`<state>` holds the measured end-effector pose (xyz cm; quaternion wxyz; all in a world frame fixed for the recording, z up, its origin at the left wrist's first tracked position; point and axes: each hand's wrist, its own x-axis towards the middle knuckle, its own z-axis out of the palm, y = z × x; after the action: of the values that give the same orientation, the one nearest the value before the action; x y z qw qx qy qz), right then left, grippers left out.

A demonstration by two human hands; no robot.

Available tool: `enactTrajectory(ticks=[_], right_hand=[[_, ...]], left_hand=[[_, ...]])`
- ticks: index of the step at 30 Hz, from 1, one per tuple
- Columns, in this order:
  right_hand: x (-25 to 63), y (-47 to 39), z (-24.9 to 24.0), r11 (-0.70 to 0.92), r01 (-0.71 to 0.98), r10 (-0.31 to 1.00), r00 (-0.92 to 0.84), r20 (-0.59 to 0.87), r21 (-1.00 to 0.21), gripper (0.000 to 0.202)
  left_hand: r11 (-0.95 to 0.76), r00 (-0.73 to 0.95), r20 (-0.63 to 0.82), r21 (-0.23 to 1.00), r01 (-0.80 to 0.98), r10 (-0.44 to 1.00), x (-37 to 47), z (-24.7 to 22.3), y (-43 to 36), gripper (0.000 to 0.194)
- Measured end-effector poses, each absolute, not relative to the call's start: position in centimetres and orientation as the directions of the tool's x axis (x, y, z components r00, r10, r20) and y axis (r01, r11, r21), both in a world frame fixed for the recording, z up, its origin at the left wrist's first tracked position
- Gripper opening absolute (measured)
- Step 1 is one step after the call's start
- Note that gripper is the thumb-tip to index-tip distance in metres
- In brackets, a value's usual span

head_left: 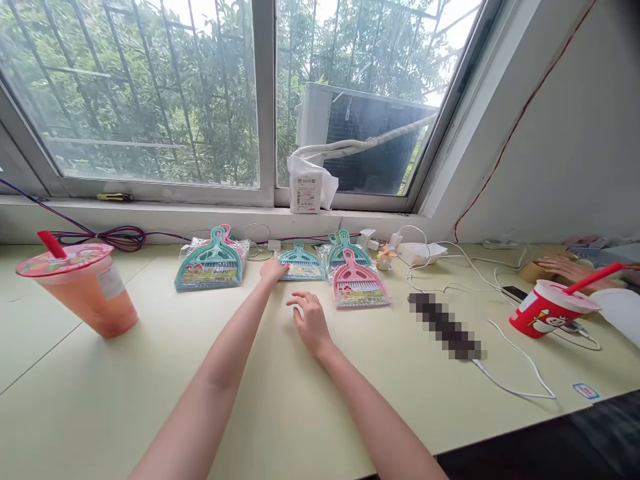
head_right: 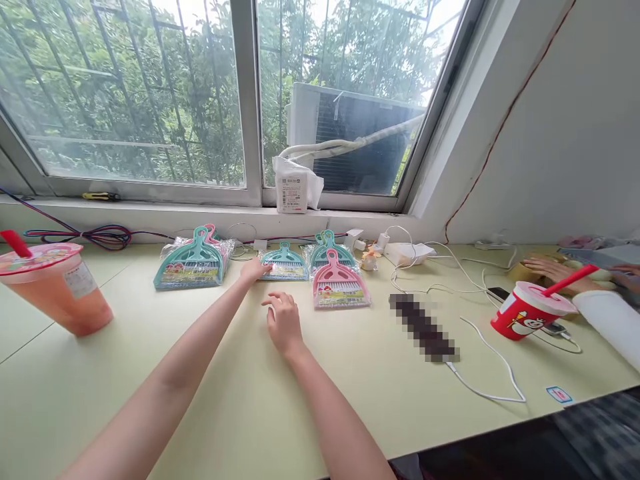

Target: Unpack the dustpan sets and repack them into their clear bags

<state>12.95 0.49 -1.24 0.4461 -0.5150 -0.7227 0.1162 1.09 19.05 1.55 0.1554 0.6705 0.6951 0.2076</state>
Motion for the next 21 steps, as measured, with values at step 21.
enactTrajectory(ticks=[21], right_hand=[[13.0,0.6,-1.5,0.465,0.639,0.861,-0.167,0.480,-0.613,0.033]], left_hand=[[-0.014,-0.048,0.304,0.200,0.980,0.951,0.0,2.6,17.0,0.065]])
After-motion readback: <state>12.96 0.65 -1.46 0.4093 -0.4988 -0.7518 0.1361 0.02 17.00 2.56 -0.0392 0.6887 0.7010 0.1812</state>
